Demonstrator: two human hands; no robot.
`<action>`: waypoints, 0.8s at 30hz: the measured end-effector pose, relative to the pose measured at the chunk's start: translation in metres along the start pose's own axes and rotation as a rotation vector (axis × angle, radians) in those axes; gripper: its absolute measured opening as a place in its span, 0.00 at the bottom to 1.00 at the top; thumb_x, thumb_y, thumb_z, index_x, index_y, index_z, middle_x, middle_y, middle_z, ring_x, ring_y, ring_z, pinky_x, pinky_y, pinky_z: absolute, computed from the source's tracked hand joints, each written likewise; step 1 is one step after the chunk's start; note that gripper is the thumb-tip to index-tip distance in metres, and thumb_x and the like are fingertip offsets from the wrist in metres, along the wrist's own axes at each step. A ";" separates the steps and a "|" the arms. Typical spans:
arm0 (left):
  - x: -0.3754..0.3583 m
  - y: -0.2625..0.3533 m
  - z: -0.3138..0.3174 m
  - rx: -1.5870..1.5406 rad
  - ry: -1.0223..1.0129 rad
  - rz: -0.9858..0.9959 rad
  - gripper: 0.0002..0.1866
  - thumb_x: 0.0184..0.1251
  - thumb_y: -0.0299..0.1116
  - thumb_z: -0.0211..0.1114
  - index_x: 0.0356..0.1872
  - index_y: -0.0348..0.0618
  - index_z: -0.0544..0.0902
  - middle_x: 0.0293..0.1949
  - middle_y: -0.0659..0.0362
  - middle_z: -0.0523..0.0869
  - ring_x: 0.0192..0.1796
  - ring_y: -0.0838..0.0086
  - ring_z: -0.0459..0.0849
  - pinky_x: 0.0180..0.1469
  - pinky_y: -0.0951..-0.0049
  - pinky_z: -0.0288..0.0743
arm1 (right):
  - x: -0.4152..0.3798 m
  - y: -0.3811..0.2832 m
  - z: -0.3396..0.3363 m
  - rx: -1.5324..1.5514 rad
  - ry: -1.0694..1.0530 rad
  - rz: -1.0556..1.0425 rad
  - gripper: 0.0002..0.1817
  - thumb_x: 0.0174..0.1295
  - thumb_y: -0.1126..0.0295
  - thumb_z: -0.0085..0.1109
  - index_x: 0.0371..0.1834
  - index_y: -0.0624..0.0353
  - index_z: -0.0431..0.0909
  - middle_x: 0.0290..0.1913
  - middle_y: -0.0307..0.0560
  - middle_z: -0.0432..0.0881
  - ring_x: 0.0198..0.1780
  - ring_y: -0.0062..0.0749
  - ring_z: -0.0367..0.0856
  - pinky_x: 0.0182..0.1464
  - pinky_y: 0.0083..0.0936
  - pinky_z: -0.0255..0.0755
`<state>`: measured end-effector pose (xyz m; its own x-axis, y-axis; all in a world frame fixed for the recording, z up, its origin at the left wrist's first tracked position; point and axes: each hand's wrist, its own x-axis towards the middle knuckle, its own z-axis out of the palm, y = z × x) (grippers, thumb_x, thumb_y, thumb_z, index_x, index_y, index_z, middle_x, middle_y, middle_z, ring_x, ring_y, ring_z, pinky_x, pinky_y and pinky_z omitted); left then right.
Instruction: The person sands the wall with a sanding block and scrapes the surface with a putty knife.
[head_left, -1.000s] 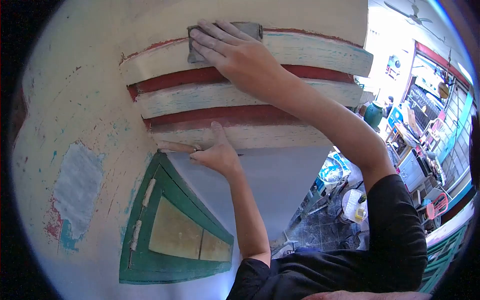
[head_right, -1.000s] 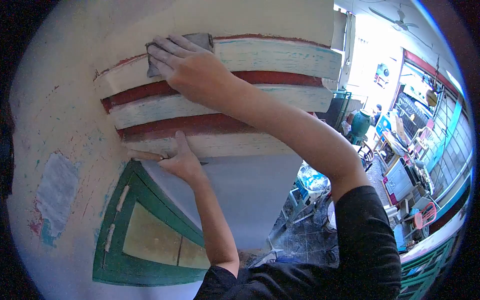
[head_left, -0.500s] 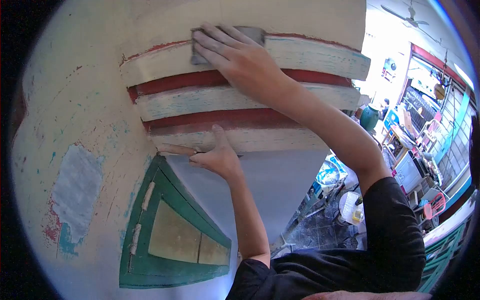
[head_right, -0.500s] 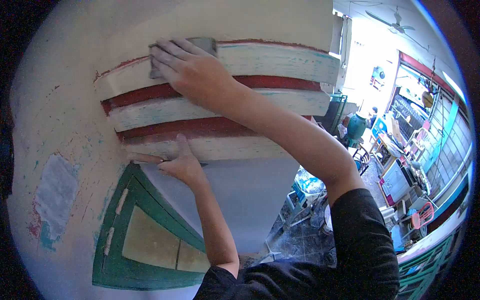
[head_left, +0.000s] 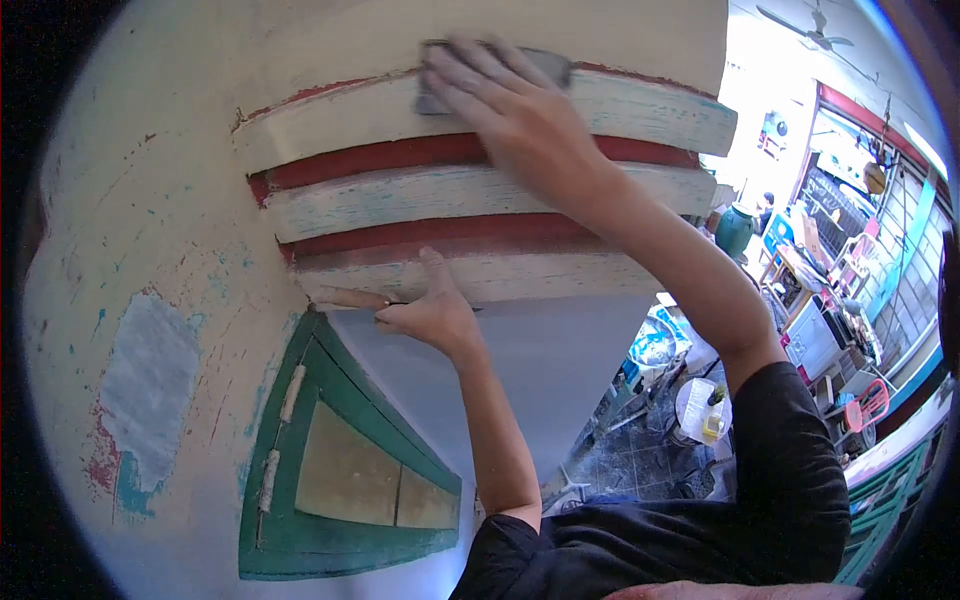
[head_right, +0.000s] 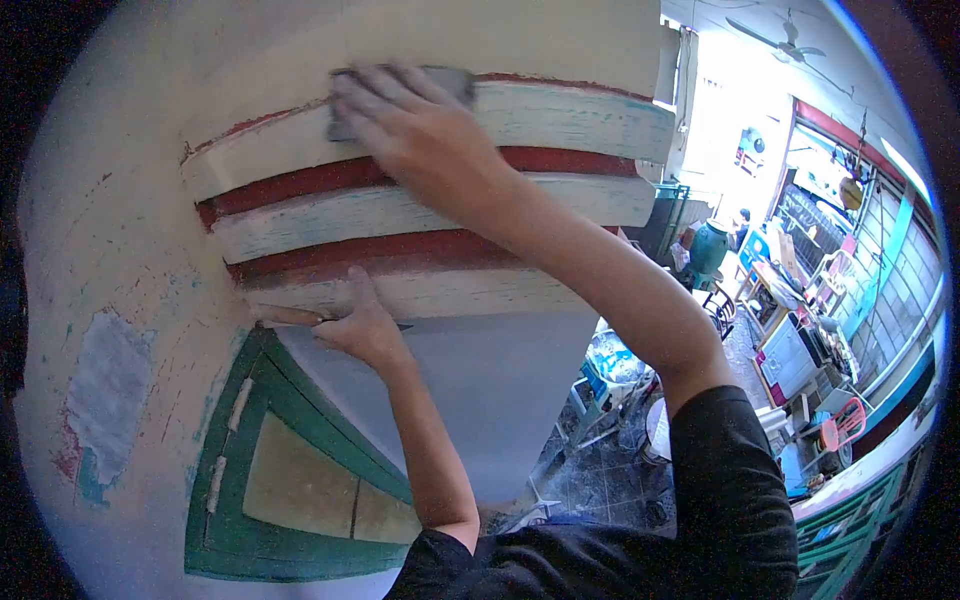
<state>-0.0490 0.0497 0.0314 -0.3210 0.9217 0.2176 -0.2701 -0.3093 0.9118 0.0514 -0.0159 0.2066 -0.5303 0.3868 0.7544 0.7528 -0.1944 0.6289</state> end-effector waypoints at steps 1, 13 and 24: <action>0.000 0.006 -0.002 -0.053 -0.016 -0.004 0.46 0.63 0.42 0.78 0.63 0.15 0.58 0.57 0.39 0.63 0.63 0.46 0.70 0.70 0.52 0.73 | 0.000 0.003 0.000 -0.002 0.000 0.000 0.26 0.64 0.74 0.59 0.68 0.57 0.77 0.75 0.48 0.73 0.81 0.42 0.62 0.84 0.46 0.51; 0.003 0.001 -0.001 -0.023 -0.035 0.052 0.48 0.63 0.40 0.78 0.66 0.14 0.55 0.59 0.38 0.62 0.64 0.46 0.70 0.70 0.52 0.74 | -0.050 0.013 -0.013 -0.081 -0.085 -0.001 0.29 0.63 0.73 0.60 0.70 0.55 0.74 0.76 0.46 0.71 0.82 0.42 0.59 0.83 0.47 0.53; -0.001 0.013 -0.006 -0.005 -0.020 -0.023 0.47 0.64 0.41 0.77 0.63 0.12 0.55 0.59 0.35 0.62 0.64 0.45 0.70 0.69 0.50 0.74 | -0.102 0.031 -0.038 -0.127 -0.107 0.027 0.28 0.63 0.73 0.60 0.70 0.55 0.75 0.76 0.46 0.72 0.81 0.43 0.60 0.83 0.50 0.51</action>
<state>-0.0577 0.0431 0.0409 -0.2961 0.9332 0.2035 -0.2819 -0.2890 0.9149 0.1142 -0.0953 0.1560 -0.4606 0.4722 0.7516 0.7073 -0.3163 0.6322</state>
